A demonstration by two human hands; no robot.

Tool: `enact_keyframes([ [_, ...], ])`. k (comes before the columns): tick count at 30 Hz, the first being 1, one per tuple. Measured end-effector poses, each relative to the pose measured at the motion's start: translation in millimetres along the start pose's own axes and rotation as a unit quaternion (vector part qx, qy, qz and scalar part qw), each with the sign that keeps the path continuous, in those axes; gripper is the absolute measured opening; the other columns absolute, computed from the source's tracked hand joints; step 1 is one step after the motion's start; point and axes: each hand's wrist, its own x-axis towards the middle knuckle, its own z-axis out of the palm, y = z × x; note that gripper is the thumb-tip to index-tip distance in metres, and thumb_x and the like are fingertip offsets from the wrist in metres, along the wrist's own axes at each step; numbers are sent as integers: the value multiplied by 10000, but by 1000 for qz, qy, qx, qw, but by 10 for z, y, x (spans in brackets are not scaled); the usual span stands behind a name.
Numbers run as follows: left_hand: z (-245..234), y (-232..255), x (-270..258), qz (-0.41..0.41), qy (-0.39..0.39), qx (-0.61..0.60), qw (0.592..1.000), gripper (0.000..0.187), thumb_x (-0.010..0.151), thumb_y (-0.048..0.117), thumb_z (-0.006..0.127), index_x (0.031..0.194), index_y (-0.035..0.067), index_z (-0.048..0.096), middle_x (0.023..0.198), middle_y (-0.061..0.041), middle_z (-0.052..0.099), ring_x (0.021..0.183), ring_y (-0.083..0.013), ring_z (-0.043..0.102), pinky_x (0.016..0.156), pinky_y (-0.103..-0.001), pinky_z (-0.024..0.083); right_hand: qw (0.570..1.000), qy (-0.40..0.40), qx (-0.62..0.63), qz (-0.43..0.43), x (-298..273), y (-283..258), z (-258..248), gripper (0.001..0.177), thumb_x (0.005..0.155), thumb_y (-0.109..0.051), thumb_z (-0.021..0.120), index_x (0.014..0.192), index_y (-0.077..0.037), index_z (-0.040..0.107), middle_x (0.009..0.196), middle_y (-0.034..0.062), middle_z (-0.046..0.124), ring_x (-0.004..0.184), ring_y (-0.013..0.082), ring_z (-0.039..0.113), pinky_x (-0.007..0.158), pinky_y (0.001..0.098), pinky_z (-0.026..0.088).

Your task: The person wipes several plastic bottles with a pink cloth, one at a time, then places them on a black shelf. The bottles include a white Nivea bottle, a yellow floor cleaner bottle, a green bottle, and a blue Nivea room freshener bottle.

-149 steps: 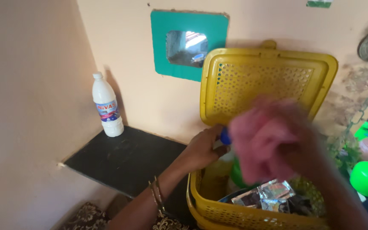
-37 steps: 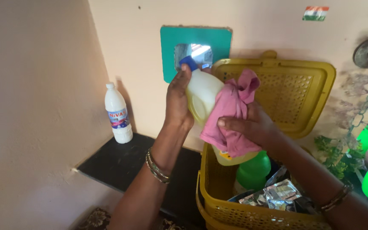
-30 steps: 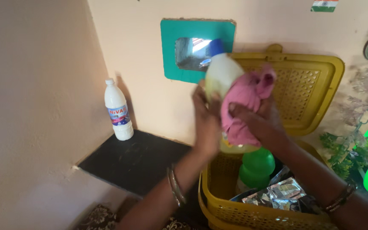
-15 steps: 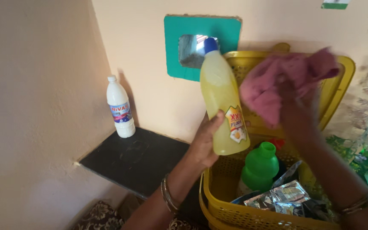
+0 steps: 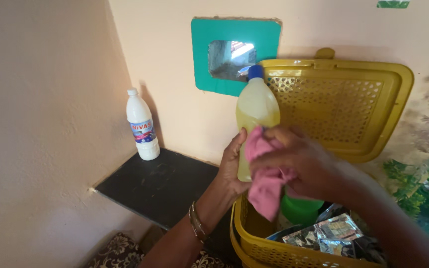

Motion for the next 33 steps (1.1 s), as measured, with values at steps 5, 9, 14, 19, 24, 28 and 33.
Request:
enact_keyframes([
  [5, -153, 58, 9, 29, 41, 56, 997, 588, 976, 433, 727, 1408, 70, 563, 1244, -137, 672, 1149, -277, 663, 1038, -484, 539, 997, -1, 82, 12, 19, 244, -43, 507, 610, 32, 817, 1035, -245, 800, 1353, 130, 618, 1238, 320, 583, 855, 387, 569],
  [9, -195, 52, -16, -4, -1, 99, 995, 602, 947, 303, 727, 1440, 34, 509, 1308, -198, 638, 1181, -353, 657, 1073, -553, 526, 988, 133, 38, 63, 18, 435, -56, 568, 630, 46, 786, 1133, -216, 762, 1347, 153, 589, 1236, 345, 586, 902, 417, 566],
  [14, -61, 0, -78, -73, -66, 119, 988, 754, 914, 276, 708, 1528, -43, 408, 1380, -290, 595, 1267, -452, 610, 1080, -600, 500, 955, 264, -65, 114, -67, 516, -159, 649, 654, 63, 747, 1256, -180, 715, 1340, 182, 553, 1234, 377, 590, 961, 453, 563],
  [19, -45, 10, -73, -74, -42, 79, 993, 686, 926, 271, 669, 1478, -68, 444, 1332, -315, 608, 1208, -453, 634, 1046, -598, 519, 971, 222, -70, 52, -31, 486, -104, 660, 649, 39, 792, 1270, -172, 716, 1393, 212, 524, 1258, 407, 577, 976, 457, 575],
  [24, -186, 54, 24, -22, 24, 97, 995, 517, 918, 215, 656, 1370, -6, 537, 1246, -180, 657, 1115, -319, 685, 1029, -521, 556, 983, 169, -73, -5, -33, 490, -105, 645, 548, -68, 897, 1171, -159, 759, 1402, 207, 554, 1222, 385, 590, 976, 488, 564],
  [28, -324, 66, 37, -42, 17, 107, 993, 383, 889, 183, 690, 1227, 52, 567, 1085, -119, 652, 971, -278, 685, 928, -567, 581, 987, 146, -62, -3, -4, 541, -92, 507, 597, -41, 885, 1075, -180, 788, 1321, 176, 622, 1223, 381, 597, 926, 439, 580],
  [33, -377, 95, 80, -94, -1, 153, 984, 391, 947, 116, 719, 1258, -29, 531, 1140, -184, 650, 1060, -314, 683, 999, -506, 569, 977, 180, -102, -45, -2, 705, -133, 301, 796, -17, 870, 991, -198, 728, 1184, 37, 683, 1158, 256, 651, 1024, 427, 557],
])
